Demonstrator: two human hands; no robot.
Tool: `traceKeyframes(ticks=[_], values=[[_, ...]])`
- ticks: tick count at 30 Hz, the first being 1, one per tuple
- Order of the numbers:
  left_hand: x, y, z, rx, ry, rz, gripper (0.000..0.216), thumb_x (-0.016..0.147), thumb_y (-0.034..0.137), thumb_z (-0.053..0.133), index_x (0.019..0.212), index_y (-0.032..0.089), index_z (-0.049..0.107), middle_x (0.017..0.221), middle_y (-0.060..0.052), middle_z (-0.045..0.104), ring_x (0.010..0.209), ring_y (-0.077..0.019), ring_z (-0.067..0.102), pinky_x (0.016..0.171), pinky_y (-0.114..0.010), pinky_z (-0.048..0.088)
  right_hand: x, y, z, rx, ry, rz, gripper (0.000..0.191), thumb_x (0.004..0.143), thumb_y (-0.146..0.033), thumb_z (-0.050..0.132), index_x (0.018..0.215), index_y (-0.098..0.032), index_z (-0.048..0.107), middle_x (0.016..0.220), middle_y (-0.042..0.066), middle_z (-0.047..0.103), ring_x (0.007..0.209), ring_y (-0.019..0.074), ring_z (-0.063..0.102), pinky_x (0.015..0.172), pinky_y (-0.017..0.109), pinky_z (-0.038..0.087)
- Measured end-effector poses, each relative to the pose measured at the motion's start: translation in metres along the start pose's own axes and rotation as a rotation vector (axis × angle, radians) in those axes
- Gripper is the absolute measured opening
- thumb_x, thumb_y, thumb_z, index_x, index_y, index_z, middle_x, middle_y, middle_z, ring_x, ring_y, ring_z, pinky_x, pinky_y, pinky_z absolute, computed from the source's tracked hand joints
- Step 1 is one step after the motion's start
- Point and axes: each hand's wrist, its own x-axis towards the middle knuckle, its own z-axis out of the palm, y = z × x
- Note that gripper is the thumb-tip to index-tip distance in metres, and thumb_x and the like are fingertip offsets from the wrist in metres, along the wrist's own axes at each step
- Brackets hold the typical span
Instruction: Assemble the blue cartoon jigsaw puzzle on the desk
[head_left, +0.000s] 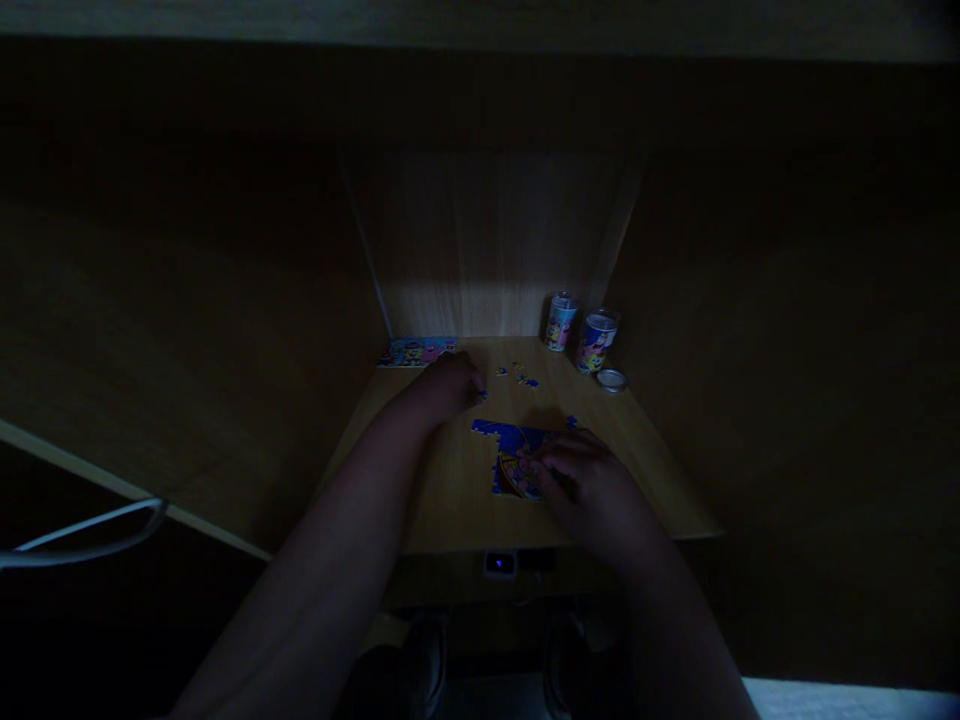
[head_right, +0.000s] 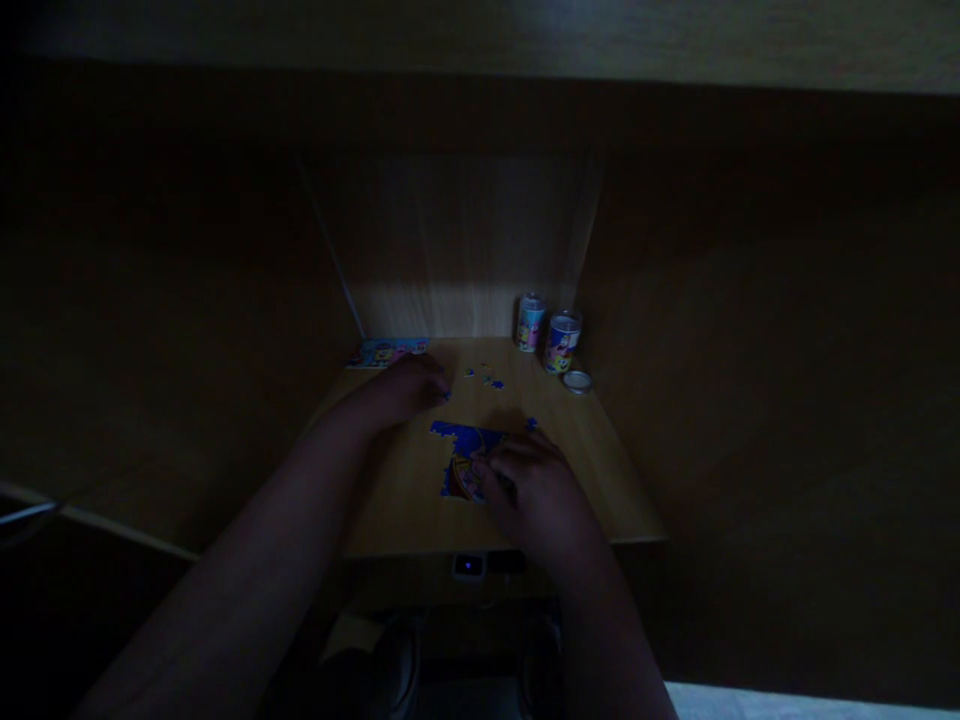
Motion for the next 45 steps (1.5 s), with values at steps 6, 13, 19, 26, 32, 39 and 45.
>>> traceKeyframes(ticks=[6, 13, 19, 26, 32, 39, 45], values=[[-0.004, 0.014, -0.015, 0.055, -0.092, -0.059, 0.007, 0.083, 0.015, 0.079, 0.089, 0.018, 0.082, 0.104, -0.011, 0.079, 0.100, -0.0263, 0.073, 0.095, -0.035, 0.051, 0.000, 0.000, 0.000, 0.028, 0.004, -0.015, 0.025, 0.111, -0.026, 0.062, 0.090, -0.026, 0.075, 0.099, 0.001, 0.083, 0.095, 0.0216, 0.075, 0.102, 0.045, 0.051], [-0.044, 0.022, -0.028, 0.053, -0.106, -0.184, 0.013, 0.088, 0.015, 0.070, 0.085, 0.020, 0.082, 0.095, -0.009, 0.081, 0.092, -0.0268, 0.073, 0.090, -0.036, 0.052, 0.000, 0.001, 0.001, 0.026, -0.002, -0.009, 0.027, 0.111, -0.027, 0.060, 0.088, -0.026, 0.075, 0.096, 0.000, 0.082, 0.094, 0.0218, 0.075, 0.097, 0.045, 0.053], [-0.097, 0.039, -0.018, -0.022, -0.020, -0.280, 0.012, 0.095, 0.025, 0.072, 0.103, 0.023, 0.081, 0.112, -0.009, 0.081, 0.112, -0.0297, 0.073, 0.096, -0.038, 0.054, 0.000, 0.000, 0.000, 0.026, 0.009, -0.023, 0.026, 0.111, -0.027, 0.061, 0.088, -0.026, 0.074, 0.098, 0.001, 0.082, 0.096, 0.0223, 0.075, 0.100, 0.046, 0.052], [-0.104, 0.056, 0.003, -0.177, 0.150, -0.292, 0.011, 0.096, 0.021, 0.073, 0.107, 0.023, 0.076, 0.116, -0.008, 0.079, 0.115, -0.0287, 0.072, 0.102, -0.041, 0.055, 0.001, -0.002, -0.001, 0.015, -0.001, 0.003, 0.026, 0.111, -0.026, 0.062, 0.088, -0.026, 0.075, 0.100, 0.000, 0.082, 0.097, 0.0216, 0.075, 0.102, 0.045, 0.050], [-0.098, 0.056, 0.012, -0.205, 0.175, -0.232, 0.011, 0.098, 0.018, 0.071, 0.106, 0.022, 0.075, 0.115, -0.008, 0.079, 0.114, -0.0288, 0.072, 0.102, -0.044, 0.056, 0.000, -0.001, 0.000, 0.011, -0.003, 0.003, 0.025, 0.111, -0.025, 0.062, 0.090, -0.027, 0.076, 0.098, 0.000, 0.082, 0.095, 0.0220, 0.074, 0.099, 0.045, 0.052], [-0.100, 0.055, 0.016, -0.139, 0.201, -0.170, 0.010, 0.100, 0.018, 0.069, 0.104, 0.022, 0.078, 0.110, -0.008, 0.079, 0.111, -0.0286, 0.072, 0.102, -0.044, 0.057, 0.002, -0.003, -0.002, -0.004, -0.011, 0.001, 0.025, 0.110, -0.026, 0.062, 0.089, -0.026, 0.076, 0.098, 0.003, 0.082, 0.095, 0.0232, 0.073, 0.093, 0.044, 0.053], [-0.104, 0.056, 0.020, -0.063, 0.238, -0.136, 0.013, 0.100, 0.018, 0.070, 0.108, 0.023, 0.079, 0.109, -0.008, 0.076, 0.110, -0.0289, 0.070, 0.101, -0.045, 0.056, 0.001, -0.002, -0.001, -0.013, -0.024, 0.005, 0.026, 0.111, -0.027, 0.061, 0.090, -0.026, 0.075, 0.097, 0.003, 0.082, 0.096, 0.0236, 0.073, 0.097, 0.045, 0.052]])
